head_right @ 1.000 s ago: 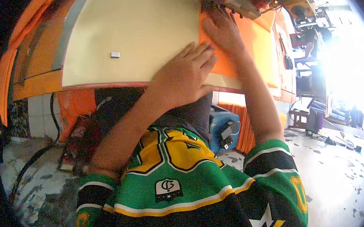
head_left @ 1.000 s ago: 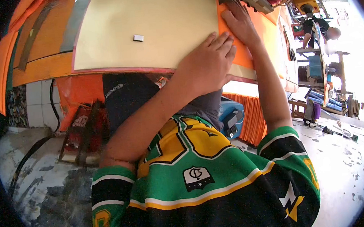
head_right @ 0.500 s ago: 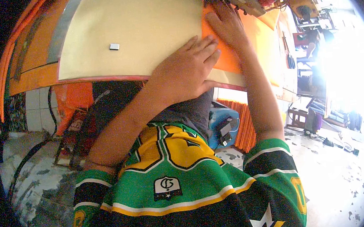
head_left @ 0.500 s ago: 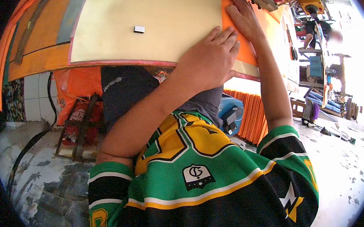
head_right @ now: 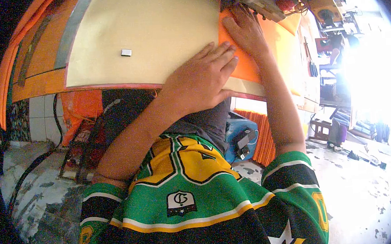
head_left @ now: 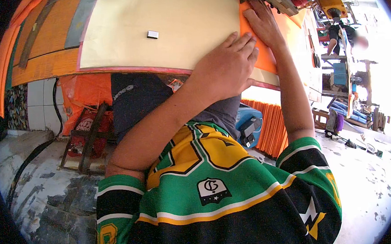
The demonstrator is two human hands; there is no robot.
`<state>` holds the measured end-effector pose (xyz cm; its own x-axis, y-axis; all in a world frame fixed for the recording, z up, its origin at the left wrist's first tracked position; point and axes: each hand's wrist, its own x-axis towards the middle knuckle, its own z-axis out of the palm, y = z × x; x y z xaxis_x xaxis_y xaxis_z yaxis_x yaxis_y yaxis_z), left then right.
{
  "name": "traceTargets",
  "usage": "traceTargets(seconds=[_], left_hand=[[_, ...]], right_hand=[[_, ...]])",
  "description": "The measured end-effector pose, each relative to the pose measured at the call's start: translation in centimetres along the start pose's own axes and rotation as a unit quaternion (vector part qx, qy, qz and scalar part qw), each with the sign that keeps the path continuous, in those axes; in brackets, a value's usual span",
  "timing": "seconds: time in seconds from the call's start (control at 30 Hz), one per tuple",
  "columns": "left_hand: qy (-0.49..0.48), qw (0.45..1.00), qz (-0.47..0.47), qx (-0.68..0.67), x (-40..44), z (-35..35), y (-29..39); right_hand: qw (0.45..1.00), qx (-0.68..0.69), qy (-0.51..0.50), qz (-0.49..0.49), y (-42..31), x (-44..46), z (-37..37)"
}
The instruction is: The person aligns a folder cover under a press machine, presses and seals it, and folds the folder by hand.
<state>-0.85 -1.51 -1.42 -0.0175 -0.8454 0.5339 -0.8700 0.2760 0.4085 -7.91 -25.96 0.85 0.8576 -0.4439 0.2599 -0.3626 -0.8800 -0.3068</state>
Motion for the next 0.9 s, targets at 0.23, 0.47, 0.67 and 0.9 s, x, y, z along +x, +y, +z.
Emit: traceTargets(seconds=[0.23, 0.47, 0.67, 0.9], left_hand=[[-0.009, 1.000, -0.004, -0.002, 0.08, -0.09, 0.03], [-0.009, 1.000, -0.004, 0.000, 0.12, -0.14, 0.10], [-0.011, 1.000, -0.002, 0.003, 0.14, -0.06, 0.04], [-0.010, 1.000, 0.000, 0.010, 0.07, -0.11, 0.03]], right_hand=[[1.000, 0.001, -0.009, -0.013, 0.23, 0.05, -0.08], [1.000, 0.008, -0.008, -0.019, 0.36, 0.01, -0.09], [1.000, 0.006, -0.023, 0.008, 0.16, -0.01, -0.28], [1.000, -0.005, -0.005, 0.011, -0.29, -0.15, -0.05]])
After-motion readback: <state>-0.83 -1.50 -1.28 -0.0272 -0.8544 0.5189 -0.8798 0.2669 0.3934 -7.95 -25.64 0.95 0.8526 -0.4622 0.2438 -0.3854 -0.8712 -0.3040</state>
